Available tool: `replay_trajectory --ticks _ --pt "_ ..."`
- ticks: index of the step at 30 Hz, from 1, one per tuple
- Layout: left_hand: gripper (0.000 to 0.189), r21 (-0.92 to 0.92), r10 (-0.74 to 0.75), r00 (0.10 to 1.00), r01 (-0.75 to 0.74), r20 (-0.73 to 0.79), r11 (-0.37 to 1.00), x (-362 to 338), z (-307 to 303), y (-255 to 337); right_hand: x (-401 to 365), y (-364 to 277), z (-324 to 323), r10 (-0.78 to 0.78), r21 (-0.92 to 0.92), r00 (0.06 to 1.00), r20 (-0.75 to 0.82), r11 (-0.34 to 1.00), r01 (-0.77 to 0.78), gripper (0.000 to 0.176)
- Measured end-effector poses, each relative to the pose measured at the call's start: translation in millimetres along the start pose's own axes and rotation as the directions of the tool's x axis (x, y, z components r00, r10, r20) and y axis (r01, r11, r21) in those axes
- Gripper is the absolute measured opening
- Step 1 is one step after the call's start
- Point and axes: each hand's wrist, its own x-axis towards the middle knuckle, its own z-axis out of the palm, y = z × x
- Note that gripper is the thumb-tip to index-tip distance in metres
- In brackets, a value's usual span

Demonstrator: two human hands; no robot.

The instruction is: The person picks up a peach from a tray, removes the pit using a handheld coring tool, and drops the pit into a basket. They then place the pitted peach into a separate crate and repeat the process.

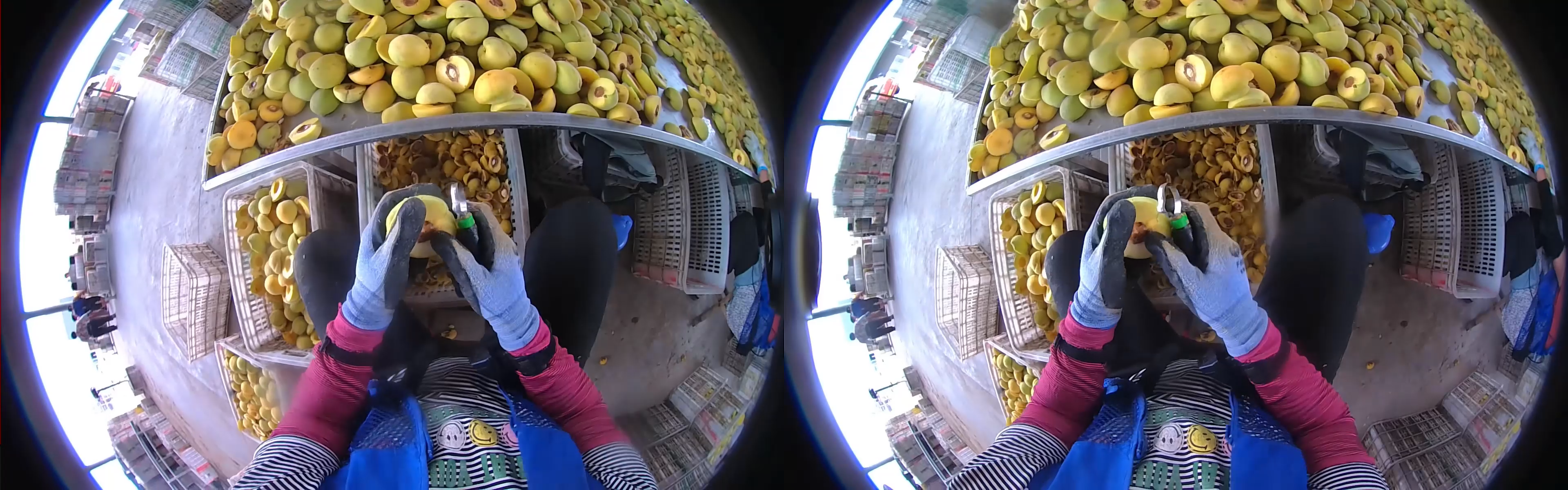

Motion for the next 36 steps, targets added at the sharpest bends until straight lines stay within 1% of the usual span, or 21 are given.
replay_trajectory --ticks 1,2,4,5,8,9,12,13,15,17,19,21,24,26,28,29,31,32,33,34,36 --pt "0.041 0.038 0.028 0.999 -0.026 -0.045 0.999 -2.8 3.8 2.9 -4.2 -3.4 1.4 -0.226 -0.304 0.972 -0.066 0.932 0.196 0.028" --pt "0.041 0.039 0.032 0.998 -0.030 -0.046 0.999 -4.8 6.8 3.5 -10.5 -4.2 2.7 -0.230 -0.303 0.971 -0.065 0.932 0.200 0.028" --pt "0.039 -0.008 0.109 0.989 -0.110 -0.099 0.994 -8.7 13.8 2.3 -25.6 -4.3 5.0 -0.282 -0.449 0.959 0.014 0.855 0.258 0.020" --pt "0.040 -0.005 0.074 0.987 -0.075 -0.146 0.997 -12.1 21.1 1.6 -29.9 -4.3 4.8 -0.302 -0.518 0.952 0.054 0.806 0.285 0.019" --pt "0.041 -0.034 0.148 0.964 -0.159 -0.219 0.987 -20.4 29.2 -13.4 -34.6 -9.3 7.0 -0.227 -0.507 0.972 -0.053 0.845 0.170 0.019" --pt "0.039 0.422 0.460 0.866 -0.348 -0.197 0.837 -26.7 37.7 -17.0 -36.7 -11.3 7.1 -0.288 -0.487 0.955 -0.065 0.845 0.222 0.019" --pt "0.037 0.383 0.498 0.840 -0.397 -0.214 0.834 -29.7 44.2 -14.7 -41.3 -5.4 7.4 -0.235 -0.461 0.970 -0.058 0.868 0.183 0.019" --pt "0.033 0.266 0.349 0.895 -0.277 -0.278 0.923 -31.8 45.5 -9.8 -42.6 -6.6 6.7 -0.237 -0.460 0.970 -0.060 0.869 0.184 0.019" --pt "0.032 0.229 0.339 0.904 -0.284 -0.259 0.931 -33.3 43.4 -11.7 -45.2 -9.3 5.3 -0.287 -0.437 0.957 -0.047 0.868 0.238 0.019" --pt "0.027 0.154 0.324 0.920 -0.295 -0.219 0.943 -32.3 38.4 -17.3 -47.1 -6.9 3.6 -0.261 -0.388 0.965 -0.029 0.892 0.230 0.018" --pt "0.026 0.173 0.288 0.937 -0.256 -0.199 0.951 -32.1 33.0 -19.1 -47.2 -3.1 -1.8 -0.234 -0.342 0.972 -0.006 0.914 0.218 0.017" --pt "0.021 0.230 0.269 0.947 -0.226 -0.174 0.946 -31.4 33.9 -16.9 -46.9 2.2 -8.2 -0.161 -0.307 0.980 0.118 0.933 0.190 0.018" --pt "0.020 0.318 0.255 0.960 -0.209 -0.112 0.925 -29.4 27.7 -20.0 -52.2 7.6 -10.2 -0.174 -0.214 0.982 0.077 0.959 0.186 0.023" --pt "0.020 0.287 0.220 0.971 -0.184 -0.096 0.940 -29.6 22.4 -16.3 -54.7 9.0 -13.1 -0.130 -0.247 0.987 0.098 0.957 0.151 0.024" --pt "0.021 0.539 0.204 0.962 -0.270 0.181 0.798 -21.8 8.1 -13.8 -56.3 11.2 -17.0 -0.089 -0.278 0.989 0.122 0.953 0.120 0.025" --pt "0.022 0.362 0.145 0.969 -0.210 0.199 0.908 -11.1 4.6 -19.1 -57.4 12.6 -19.3 -0.070 -0.353 0.987 0.143 0.928 0.117 0.025" --pt "0.022 0.369 0.136 0.978 -0.185 0.155 0.911 -17.4 2.3 -24.3 -58.4 20.0 -17.1 -0.052 -0.425 0.985 0.162 0.897 0.117 0.024" --pt "0.021 0.371 0.127 0.985 -0.162 0.117 0.915 -20.8 7.2 -23.2 -58.8 27.0 -12.1 -0.256 -0.480 0.958 0.129 0.829 0.286 0.023" --pt "0.021 0.449 0.153 0.987 -0.155 0.041 0.880 -23.7 11.1 -25.2 -58.5 30.5 -8.5 -0.454 -0.537 0.884 0.111 0.721 0.438 0.021" --pt "0.021 0.447 0.153 0.987 -0.155 0.041 0.881 -26.3 15.7 -28.5 -61.4 30.7 -6.8 -0.454 -0.539 0.884 0.112 0.720 0.438 0.021" --pt "0.020 0.327 0.203 0.968 -0.146 -0.146 0.934 -30.2 24.3 -35.3 -62.0 16.1 0.4 -0.241 -0.307 0.970 -0.015 0.925 0.225 0.019"
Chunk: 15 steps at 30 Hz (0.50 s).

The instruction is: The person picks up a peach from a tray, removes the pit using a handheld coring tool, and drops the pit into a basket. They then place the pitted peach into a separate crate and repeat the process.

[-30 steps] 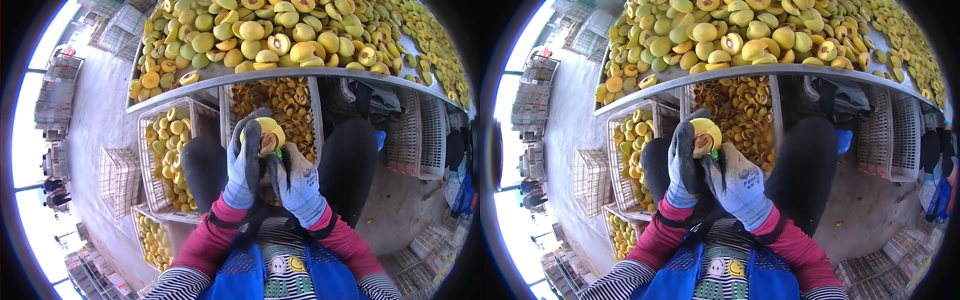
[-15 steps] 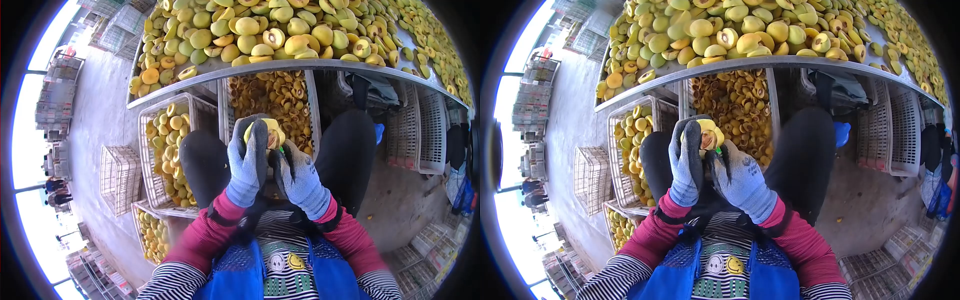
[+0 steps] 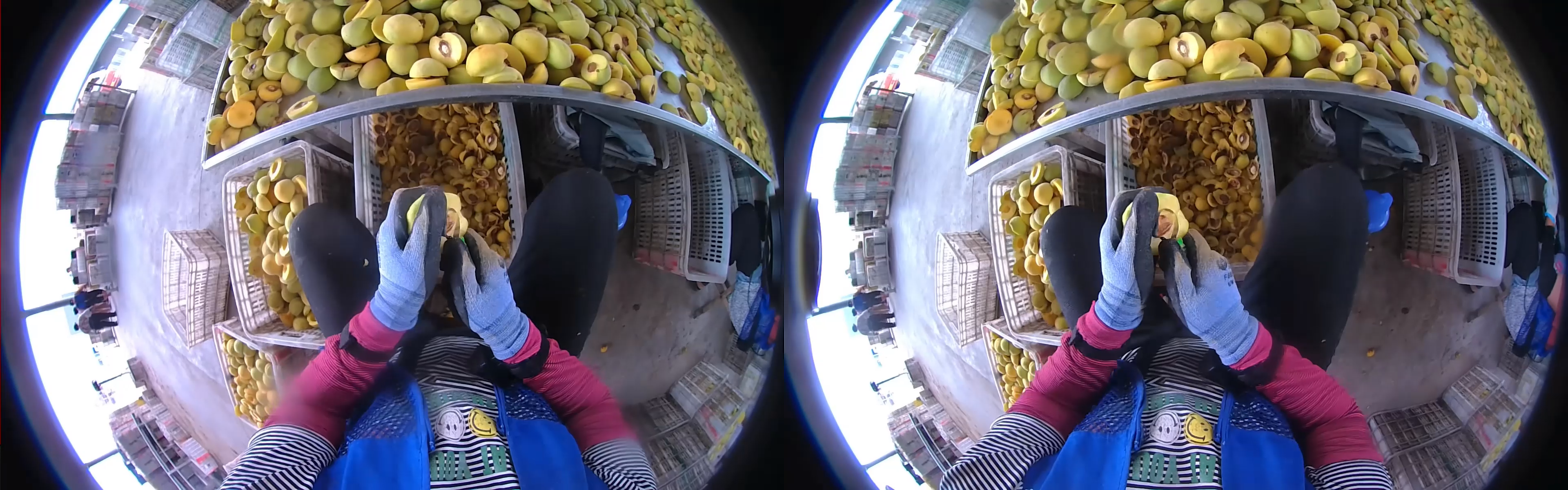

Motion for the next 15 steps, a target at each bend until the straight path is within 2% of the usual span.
replay_trajectory --ticks 1,2,3,4,5,6,9,11,12,13,14,15 --pt "0.021 -0.109 0.006 1.000 -0.009 -0.029 0.994 -1.2 2.5 -1.0 2.4 -1.4 3.0 -0.001 0.000 1.000 0.004 1.000 0.001 0.019" --pt "0.021 -0.110 0.005 1.000 -0.008 -0.030 0.994 -2.3 6.8 -0.1 5.2 -2.1 5.3 -0.166 -0.160 0.984 -0.070 0.975 0.154 0.019" --pt "0.021 -0.132 0.061 0.994 -0.073 -0.090 0.989 -2.5 12.3 2.9 7.2 -3.5 6.9 -0.338 -0.325 0.934 -0.115 0.901 0.286 0.019" --pt "0.022 -0.152 0.117 0.982 -0.140 -0.150 0.978 -2.1 15.5 6.2 8.1 -6.6 7.7 -0.341 -0.328 0.933 -0.114 0.900 0.289 0.019" --pt "0.023 -0.018 0.190 0.970 -0.195 -0.153 0.981 -1.3 15.4 8.2 8.5 -10.2 8.1 -0.214 -0.219 0.967 -0.138 0.959 0.181 0.020" --pt "0.023 -0.020 0.192 0.969 -0.197 -0.154 0.980 -2.1 16.7 9.6 8.2 -12.1 8.2 -0.082 -0.104 0.986 -0.147 0.992 0.067 0.021" --pt "0.024 -0.090 0.149 0.971 -0.167 -0.185 0.982 -5.3 19.3 13.3 2.9 -9.2 8.1 -0.059 -0.084 0.990 -0.126 0.995 0.049 0.022" --pt "0.022 -0.166 0.143 0.985 -0.158 -0.101 0.973 -4.8 16.6 17.9 3.7 -11.7 3.6 -0.057 -0.018 0.992 -0.110 0.998 0.056 0.021" --pt "0.022 -0.167 0.142 0.985 -0.157 -0.101 0.973 -2.8 13.8 21.3 4.5 -13.2 0.8 -0.056 0.049 0.994 -0.093 0.997 0.061 0.020" --pt "0.020 -0.119 0.124 0.992 -0.127 -0.033 0.985 -0.2 9.4 25.0 4.5 -14.9 -1.3 -0.055 0.048 0.994 -0.090 0.997 0.059 0.020" --pt "0.018 -0.068 0.106 0.994 -0.103 0.032 0.992 2.7 6.9 28.4 6.0 -16.7 -3.0 0.010 0.192 0.999 -0.045 0.981 -0.001 0.020" --pt "0.017 -0.071 0.085 0.996 -0.083 0.020 0.994 5.0 8.1 30.0 7.7 -17.7 -4.4 0.066 0.330 0.998 0.007 0.942 -0.065 0.021"
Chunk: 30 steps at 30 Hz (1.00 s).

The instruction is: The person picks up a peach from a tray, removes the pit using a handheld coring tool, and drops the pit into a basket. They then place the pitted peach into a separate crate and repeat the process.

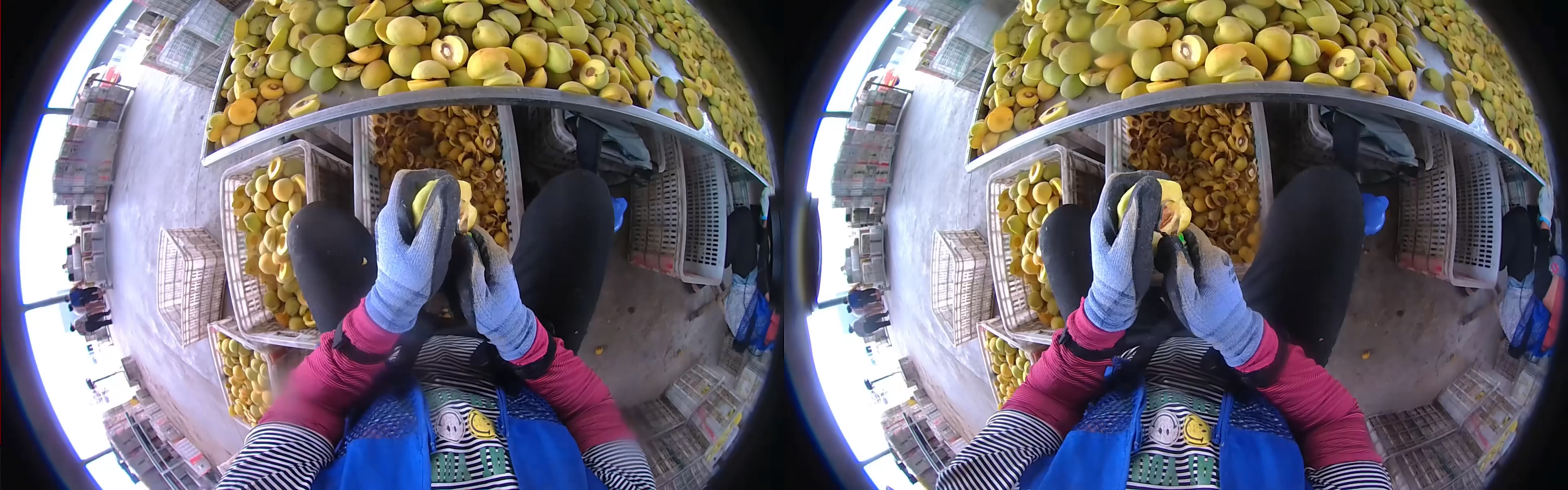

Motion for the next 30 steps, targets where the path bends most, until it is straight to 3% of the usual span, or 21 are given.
replay_trajectory --ticks 4,7,9,11,13,15,17,19,22,24,25,27,28,30 --pt "0.017 -0.017 -0.048 0.998 0.049 0.049 0.999 1.0 -5.6 -5.3 1.0 1.4 -4.8 -0.092 -0.140 0.994 0.052 0.985 0.099 0.022" --pt "0.018 -0.086 0.011 0.997 -0.018 -0.079 0.996 -4.6 10.1 -1.8 -1.1 9.4 3.0 -0.093 -0.181 0.996 -0.017 0.980 0.088 0.024" --pt "0.020 -0.122 0.043 0.994 -0.055 -0.101 0.991 -4.0 15.7 0.1 4.9 8.1 10.9 -0.108 -0.171 0.983 -0.151 0.982 0.082 0.026" --pt "0.021 -0.175 0.067 0.985 -0.095 -0.160 0.980 -5.6 17.9 0.6 3.5 7.1 8.1 -0.062 -0.142 0.991 -0.120 0.989 0.044 0.029" --pt "0.021 -0.163 0.065 0.985 -0.091 -0.160 0.982 -3.9 13.9 -1.8 4.3 8.3 5.8 -0.123 -0.124 0.988 -0.090 0.986 0.112 0.031" --pt "0.020 -0.060 0.021 0.998 -0.025 -0.058 0.998 -1.4 3.3 -1.0 8.6 -4.0 -6.6 -0.076 -0.158 0.997 -0.035 0.985 0.069 0.027" --pt "0.017 -0.079 -0.042 0.999 0.041 -0.013 0.996 0.9 -2.0 6.5 12.9 -8.0 -18.2 0.063 -0.196 0.984 0.169 0.980 -0.029 0.022" --pt "0.016 -0.002 -0.067 0.995 0.067 0.076 0.998 6.3 -5.6 8.3 13.0 -2.8 -18.9 0.105 -0.153 0.975 0.194 0.985 -0.075 0.017" --pt "0.014 0.102 0.009 0.999 -0.013 0.035 0.995 2.8 -1.1 9.8 -5.2 28.2 -5.0 0.122 -0.028 0.987 0.101 0.992 -0.120 0.017" --pt "0.014 0.085 0.099 0.995 -0.097 -0.015 0.992 2.9 2.9 -0.2 -20.3 60.8 14.9 0.186 0.219 0.952 -0.245 0.967 -0.133 0.018" --pt "0.014 0.086 0.099 0.995 -0.098 -0.011 0.991 2.7 1.2 -2.8 -23.7 63.9 12.2 0.186 0.221 0.951 -0.249 0.966 -0.131 0.018" --pt "0.015 0.006 -0.043 0.998 0.043 0.041 0.999 0.9 -1.7 -3.3 -22.7 51.8 4.6 0.212 0.217 0.966 -0.149 0.960 -0.178 0.019" --pt "0.019 -0.057 -0.038 0.999 0.037 -0.019 0.998 -4.1 0.9 -4.4 -22.1 40.0 3.0 0.218 0.216 0.964 -0.151 0.959 -0.183 0.019" --pt "0.025 -0.100 0.018 0.991 -0.031 -0.130 0.995 -12.3 12.2 -5.2 -12.1 13.1 1.6 0.035 -0.102 0.999 0.027 0.994 -0.032 0.040"
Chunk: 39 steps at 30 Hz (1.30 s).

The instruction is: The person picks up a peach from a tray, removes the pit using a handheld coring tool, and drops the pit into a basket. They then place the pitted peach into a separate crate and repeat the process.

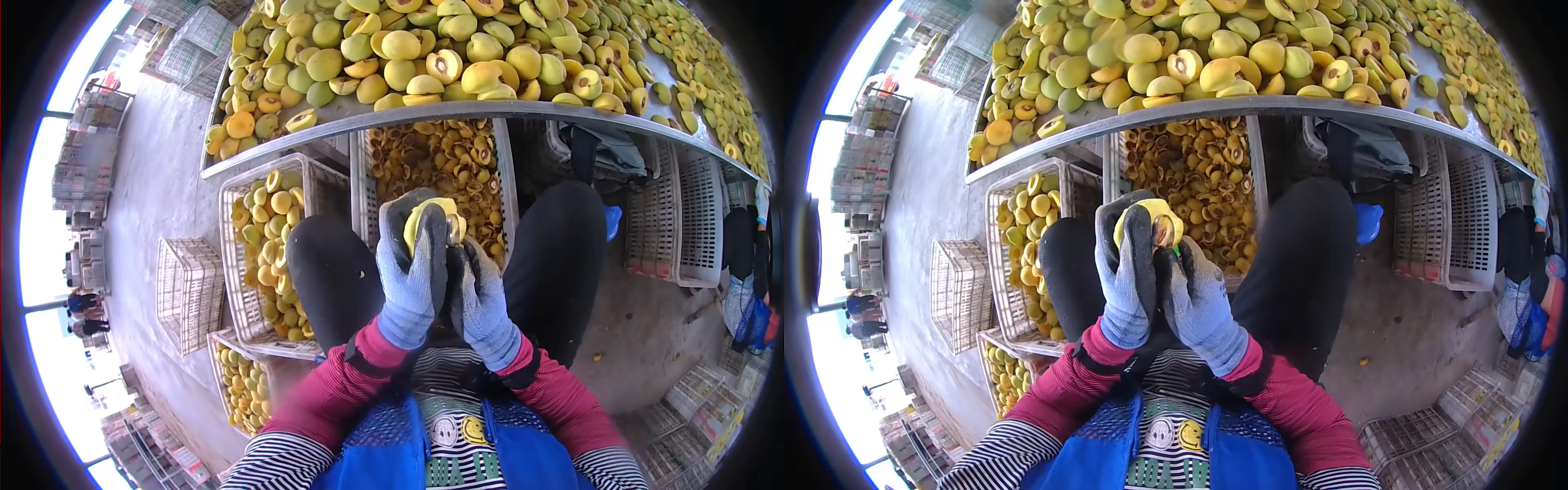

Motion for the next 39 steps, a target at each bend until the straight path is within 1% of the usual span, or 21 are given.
replay_trajectory --ticks 3,8,11,13,14,15,17,19,20,21,22,23,25,27,29,31,33,36,37,38,39 --pt "0.028 0.037 0.098 0.993 -0.096 -0.064 0.995 -4.5 4.8 0.5 14.0 -5.7 5.8 -0.130 -0.117 0.981 -0.146 0.987 0.113 0.019" --pt "0.028 0.072 0.117 0.992 -0.115 -0.035 0.991 -3.1 -3.2 3.3 15.7 -8.8 2.0 -0.185 -0.210 0.977 -0.106 0.964 0.160 0.021" --pt "0.027 0.004 0.047 0.996 -0.047 0.073 0.999 3.4 -11.4 4.2 16.2 -5.7 -5.2 -0.121 -0.048 0.992 -0.024 0.992 0.120 0.023" --pt "0.022 0.070 0.011 0.997 -0.015 0.070 0.997 11.3 -14.9 7.1 14.6 -1.9 -11.5 -0.124 -0.011 0.989 0.076 0.992 0.126 0.025" --pt "0.019 0.158 -0.018 0.984 -0.011 0.179 0.987 16.3 -19.4 7.5 13.0 -1.5 -11.5 -0.120 -0.008 0.990 0.078 0.993 0.121 0.025" --pt "0.017 0.243 -0.054 0.958 -0.017 0.283 0.970 22.1 -22.7 7.4 12.0 -1.5 -11.9 0.118 0.231 0.986 0.118 0.962 -0.143 0.023" --pt "0.017 0.249 -0.072 0.940 -0.014 0.333 0.968 32.3 -26.5 5.6 11.2 -3.9 -12.0 0.494 0.583 0.798 0.345 0.553 -0.595 0.025" --pt "0.020 0.172 -0.129 0.881 0.056 0.454 0.984 39.5 -29.1 7.4 15.7 -17.4 -16.0 0.417 0.551 0.795 0.441 0.573 -0.607 0.036" --pt "0.023 0.139 -0.028 0.842 -0.057 0.539 0.989 44.5 -31.2 4.9 13.1 -13.2 -15.3 0.318 0.668 0.701 0.639 0.223 -0.710 0.040" --pt "0.023 0.142 -0.026 0.843 -0.060 0.537 0.988 45.2 -31.5 6.2 12.8 -9.8 -14.3 0.136 0.633 0.619 0.774 -0.152 -0.759 0.044" --pt "0.024 0.060 -0.151 0.815 0.141 0.559 0.988 44.9 -31.0 7.9 12.9 -9.1 -10.1 0.066 0.580 0.594 0.802 -0.326 -0.746 0.049" --pt "0.026 -0.018 -0.265 0.764 0.340 0.589 0.940 43.9 -30.3 8.5 12.5 -8.3 -6.9 0.065 0.578 0.592 0.803 -0.327 -0.748 0.049" --pt "0.027 -0.064 -0.282 0.770 0.384 0.572 0.921 34.4 -29.7 -5.1 11.5 -4.8 -1.7 -0.091 0.522 0.624 0.776 -0.464 -0.716 0.049" --pt "0.027 -0.172 0.022 0.899 0.060 0.437 0.983 22.6 -27.4 -16.4 7.5 1.9 0.9 -0.053 0.548 0.630 0.775 -0.439 -0.712 0.050" --pt "0.024 -0.188 0.030 0.920 0.048 0.390 0.981 18.6 -29.9 -18.0 5.4 6.4 -0.1 -0.014 0.575 0.633 0.774 -0.403 -0.712 0.051" --pt "0.022 0.051 -0.196 0.903 0.192 0.381 0.980 26.6 -40.3 -15.1 5.0 8.6 -0.6 0.021 0.534 0.573 0.820 -0.391 -0.750 0.052" --pt "0.022 0.311 0.072 0.833 -0.283 0.549 0.907 40.2 -56.7 -9.7 2.8 3.0 3.5 -0.019 0.466 0.541 0.841 -0.485 -0.741 0.051" --pt "0.023 0.307 0.040 0.812 -0.266 0.582 0.914 38.8 -60.7 -5.6 1.1 -7.8 11.9 -0.113 0.373 0.534 0.838 -0.595 -0.711 0.051" --pt "0.025 0.114 -0.074 0.841 0.014 0.537 0.993 33.0 -57.7 -6.8 0.6 -9.7 14.7 -0.161 0.353 0.556 0.815 -0.624 -0.697 0.051" --pt "0.028 -0.101 -0.197 0.834 0.288 0.515 0.952 26.4 -55.1 -8.4 -0.2 -9.3 16.4 -0.163 0.349 0.552 0.818 -0.623 -0.700 0.051" --pt "0.028 -0.102 -0.198 0.836 0.288 0.512 0.952 18.4 -52.6 -10.7 -2.4 -7.7 18.0 -0.141 0.377 0.564 0.814 -0.610 -0.697 0.050"
